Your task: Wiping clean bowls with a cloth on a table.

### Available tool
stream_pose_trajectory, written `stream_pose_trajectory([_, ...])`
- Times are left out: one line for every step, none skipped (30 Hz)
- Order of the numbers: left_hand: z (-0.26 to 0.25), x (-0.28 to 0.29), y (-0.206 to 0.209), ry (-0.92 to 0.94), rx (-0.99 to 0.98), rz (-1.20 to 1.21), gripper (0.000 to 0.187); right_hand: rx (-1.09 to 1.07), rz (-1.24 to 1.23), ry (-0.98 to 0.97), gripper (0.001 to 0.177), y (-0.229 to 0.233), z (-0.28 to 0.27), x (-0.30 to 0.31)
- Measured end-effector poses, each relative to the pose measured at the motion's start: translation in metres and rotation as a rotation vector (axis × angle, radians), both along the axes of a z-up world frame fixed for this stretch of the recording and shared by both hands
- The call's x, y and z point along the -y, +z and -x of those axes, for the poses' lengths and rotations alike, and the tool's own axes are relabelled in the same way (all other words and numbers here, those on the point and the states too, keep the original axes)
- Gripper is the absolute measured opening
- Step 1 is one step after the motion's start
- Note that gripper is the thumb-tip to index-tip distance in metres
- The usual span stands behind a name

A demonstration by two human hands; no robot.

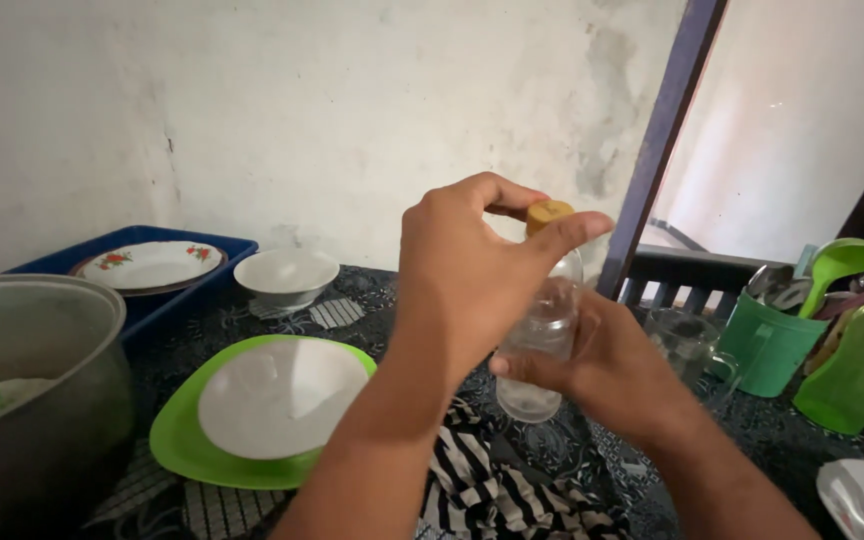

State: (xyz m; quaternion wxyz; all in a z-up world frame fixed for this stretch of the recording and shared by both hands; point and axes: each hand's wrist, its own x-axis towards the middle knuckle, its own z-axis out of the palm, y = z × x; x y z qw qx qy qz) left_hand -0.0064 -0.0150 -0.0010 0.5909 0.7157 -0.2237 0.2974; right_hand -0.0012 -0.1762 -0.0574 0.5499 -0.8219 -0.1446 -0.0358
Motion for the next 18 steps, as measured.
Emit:
stream_pose_trajectory([0.0, 0.002, 0.0, -0.002, -0.002, 0.0, 0.056, -0.002, 0.0, -0.002, 0.065, 0.003, 0.002, -0.003])
stream_pose_trajectory([0.001, 0.004, -0.001, 0.055, 0.001, -0.014, 0.057, 0.014, 0.023, -0.03, 0.064, 0.005, 0.004, -0.006])
stream_pose_trajectory([0.002, 0.006, -0.003, 0.113, 0.005, -0.028, 0.059, 0.031, 0.047, -0.059, 0.063, 0.007, 0.007, -0.01])
stream_pose_trajectory([0.005, 0.003, 0.001, 0.112, 0.001, -0.029, 0.059, 0.027, 0.046, -0.06, 0.063, 0.008, 0.007, -0.01])
stream_pose_trajectory([0.008, 0.0, 0.005, 0.112, -0.058, -0.103, 0.059, -0.013, 0.031, -0.057, 0.064, 0.008, 0.008, -0.01])
stream_pose_trajectory([0.011, -0.002, 0.009, 0.111, -0.113, -0.177, 0.059, -0.049, 0.017, -0.054, 0.065, 0.01, 0.008, -0.009])
stream_pose_trajectory([0.004, -0.005, 0.008, 0.11, -0.113, -0.176, 0.059, -0.049, 0.017, -0.055, 0.065, 0.009, 0.005, -0.004])
stream_pose_trajectory([-0.003, -0.008, 0.005, 0.077, 0.031, -0.208, 0.053, -0.035, 0.049, -0.022, 0.068, 0.007, 0.003, 0.001])
stream_pose_trajectory([-0.011, -0.011, 0.003, 0.043, 0.174, -0.242, 0.047, -0.021, 0.08, 0.011, 0.071, 0.004, 0.0, 0.006])
stream_pose_trajectory([-0.012, -0.017, 0.002, 0.043, 0.171, -0.244, 0.047, -0.025, 0.078, 0.012, 0.071, 0.003, -0.002, 0.009])
stream_pose_trajectory([-0.014, -0.023, 0.001, -0.155, 0.16, -0.277, 0.039, -0.031, 0.062, 0.095, 0.068, 0.002, -0.003, 0.012])
stream_pose_trajectory([-0.015, -0.029, 0.0, -0.356, 0.146, -0.308, 0.033, -0.04, 0.045, 0.177, 0.065, 0.001, -0.004, 0.016])
stream_pose_trajectory([-0.013, -0.031, -0.001, -0.359, 0.14, -0.309, 0.033, -0.046, 0.042, 0.175, 0.065, 0.001, -0.003, 0.016])
stream_pose_trajectory([-0.011, -0.033, -0.001, -0.387, 0.162, -0.294, 0.03, -0.04, 0.076, 0.218, 0.069, 0.002, -0.002, 0.016])
stream_pose_trajectory([-0.009, -0.035, 0.0, -0.415, 0.185, -0.279, 0.027, -0.034, 0.111, 0.261, 0.074, 0.003, -0.001, 0.015])
stream_pose_trajectory([-0.009, -0.034, 0.0, -0.417, 0.184, -0.278, 0.027, -0.035, 0.111, 0.259, 0.074, 0.002, -0.001, 0.016])
stream_pose_trajectory([-0.009, -0.034, 0.001, -0.409, 0.128, -0.278, 0.027, -0.034, 0.118, 0.264, 0.074, 0.001, -0.002, 0.016])
stream_pose_trajectory([-0.01, -0.034, 0.002, -0.399, 0.076, -0.28, 0.027, -0.029, 0.126, 0.27, 0.074, 0.0, -0.003, 0.015])
